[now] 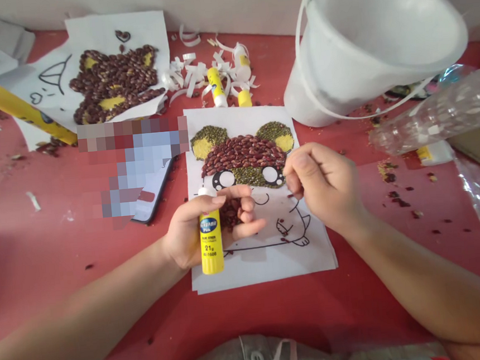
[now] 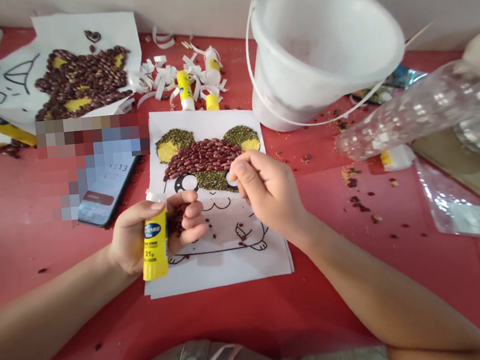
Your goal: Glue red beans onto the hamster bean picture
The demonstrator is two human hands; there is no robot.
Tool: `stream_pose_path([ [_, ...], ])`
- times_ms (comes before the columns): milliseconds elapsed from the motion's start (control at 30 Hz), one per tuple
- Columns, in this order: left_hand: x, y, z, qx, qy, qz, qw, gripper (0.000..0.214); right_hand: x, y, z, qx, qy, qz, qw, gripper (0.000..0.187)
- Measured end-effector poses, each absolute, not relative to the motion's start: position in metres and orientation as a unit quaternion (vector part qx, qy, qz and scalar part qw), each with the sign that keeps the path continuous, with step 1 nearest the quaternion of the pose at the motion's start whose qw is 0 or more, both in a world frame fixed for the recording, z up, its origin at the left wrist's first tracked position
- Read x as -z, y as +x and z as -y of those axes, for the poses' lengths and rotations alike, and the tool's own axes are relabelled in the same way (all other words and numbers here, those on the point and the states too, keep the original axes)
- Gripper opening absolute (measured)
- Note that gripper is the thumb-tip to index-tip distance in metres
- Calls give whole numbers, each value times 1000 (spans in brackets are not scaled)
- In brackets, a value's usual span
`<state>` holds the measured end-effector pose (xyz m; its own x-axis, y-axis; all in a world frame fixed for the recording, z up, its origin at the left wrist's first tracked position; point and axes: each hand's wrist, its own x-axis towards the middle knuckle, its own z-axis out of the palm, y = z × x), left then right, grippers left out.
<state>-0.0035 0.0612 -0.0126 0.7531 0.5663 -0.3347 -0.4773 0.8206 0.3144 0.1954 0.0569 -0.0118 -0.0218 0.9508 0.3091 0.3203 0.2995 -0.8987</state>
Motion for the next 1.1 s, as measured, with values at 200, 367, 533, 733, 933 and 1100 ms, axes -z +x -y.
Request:
stream_pose_path([
  [200,13,-2,-58,-306,100,-198,926,42,12,194,-52,-325,-437,662,515,35],
  [367,16,-3,-59,-298,111,-198,927,50,12,191,-49,-288,-433,714,469,18],
  [533,17,-3,-58,-303,116,-198,925,46,13,192,-51,-205,-385,803,407,14],
  [733,15,-2,-57,-301,123,-214,921,30,12,189,-50,-108,-372,856,343,9],
  [933,15,-2,-60,-290,122,-243,918,32,7,186,-49,-153,-390,857,300,13],
  [1100,15,-1,-61,-280,139,-217,925,33,3,184,-48,-250,-393,823,324,10],
])
